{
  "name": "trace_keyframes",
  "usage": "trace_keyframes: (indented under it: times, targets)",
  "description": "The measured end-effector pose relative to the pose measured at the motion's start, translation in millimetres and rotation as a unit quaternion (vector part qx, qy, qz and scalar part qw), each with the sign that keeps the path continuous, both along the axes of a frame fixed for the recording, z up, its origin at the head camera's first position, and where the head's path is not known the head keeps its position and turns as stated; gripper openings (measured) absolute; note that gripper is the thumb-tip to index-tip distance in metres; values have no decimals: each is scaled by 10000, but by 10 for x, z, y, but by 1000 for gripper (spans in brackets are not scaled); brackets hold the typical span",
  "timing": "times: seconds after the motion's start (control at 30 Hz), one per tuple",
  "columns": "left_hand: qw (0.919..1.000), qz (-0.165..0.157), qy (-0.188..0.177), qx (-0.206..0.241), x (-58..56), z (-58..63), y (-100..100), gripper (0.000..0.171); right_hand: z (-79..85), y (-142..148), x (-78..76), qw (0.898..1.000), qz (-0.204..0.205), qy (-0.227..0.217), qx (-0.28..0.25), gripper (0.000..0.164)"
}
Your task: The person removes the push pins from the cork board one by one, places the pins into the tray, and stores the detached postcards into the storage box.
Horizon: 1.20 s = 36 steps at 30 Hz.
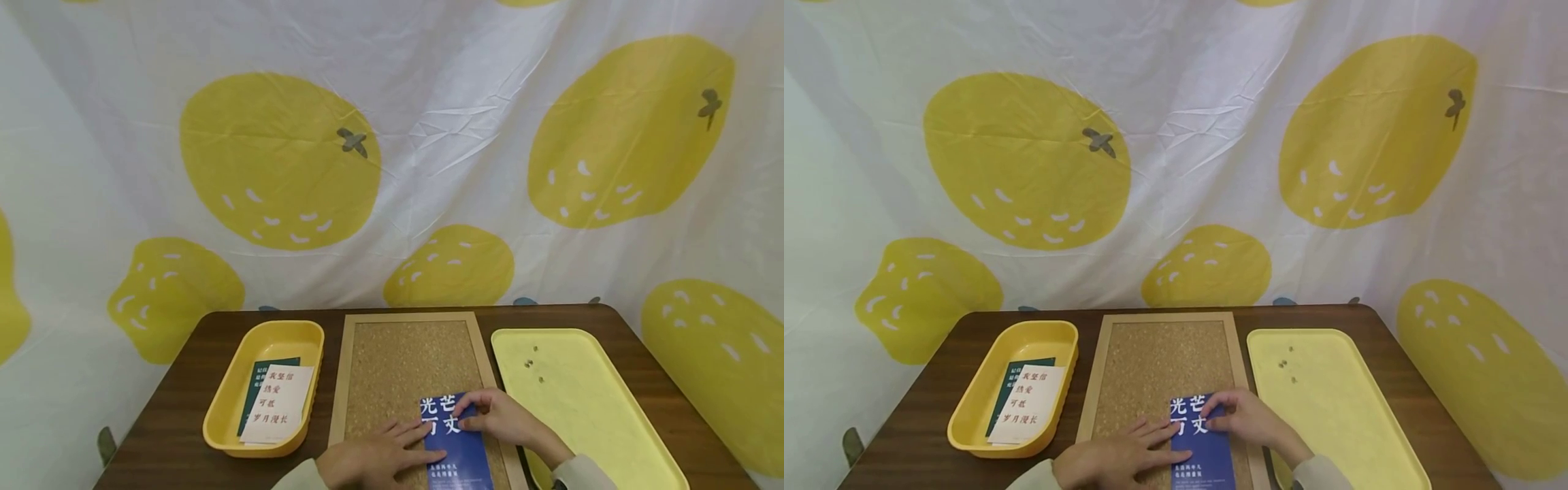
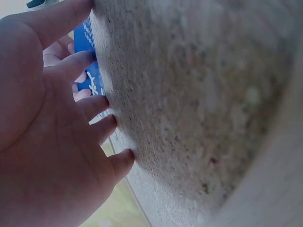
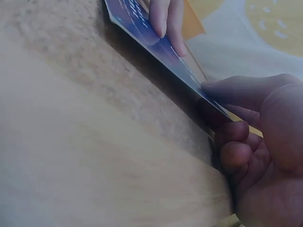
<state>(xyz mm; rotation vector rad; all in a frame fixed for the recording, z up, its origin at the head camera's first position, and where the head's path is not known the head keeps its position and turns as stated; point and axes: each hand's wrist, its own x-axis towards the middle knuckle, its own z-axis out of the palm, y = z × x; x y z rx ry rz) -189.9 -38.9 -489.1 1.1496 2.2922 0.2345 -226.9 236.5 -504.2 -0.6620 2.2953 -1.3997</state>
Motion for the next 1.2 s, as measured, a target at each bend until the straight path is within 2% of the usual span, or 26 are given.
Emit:
trace_keyframes:
  times: [0.07,0.2,0.4,0.5,0.53,0.7,0.83,0.97,1.03,1.1,1.2]
  targets:
    - [10000,62,-14,-35,27,72,8,65,6,2,-12,10000,41,-51,11,14]
    - [9999,74,54,-46,36,89,3,64,24,2,-40,9997,149,-203,-43,15]
    - [9999,74,-66,-64,0,46,-2,67,14,-12,-76,9993,203,-286,-139,15]
    - [10000,64,-8,-4,-5,24,-3,67,1,-16,-83,9992,179,-303,-162,15]
    - [10000,30,75,-7,-21,-19,-6,65,-4,-18,-85,9992,170,-309,-164,15]
    - [9998,-9,155,96,-16,-10,-23,61,-22,-28,-82,9993,121,-327,-146,16]
    - [9995,117,178,213,54,104,-34,59,-18,-28,-61,9993,21,-361,-92,16]
    - [9982,356,110,475,111,190,-72,56,-11,-20,-28,9989,-96,-457,-65,16]
    - [9970,372,156,656,119,227,-100,56,-5,-16,-16,9987,-135,-481,-83,16]
    - [9957,324,271,819,123,263,-128,57,-1,-11,-8,9987,-157,-472,-120,16]
    - [9924,320,630,1005,139,331,-177,57,3,-7,-5,9988,-172,-445,-143,16]
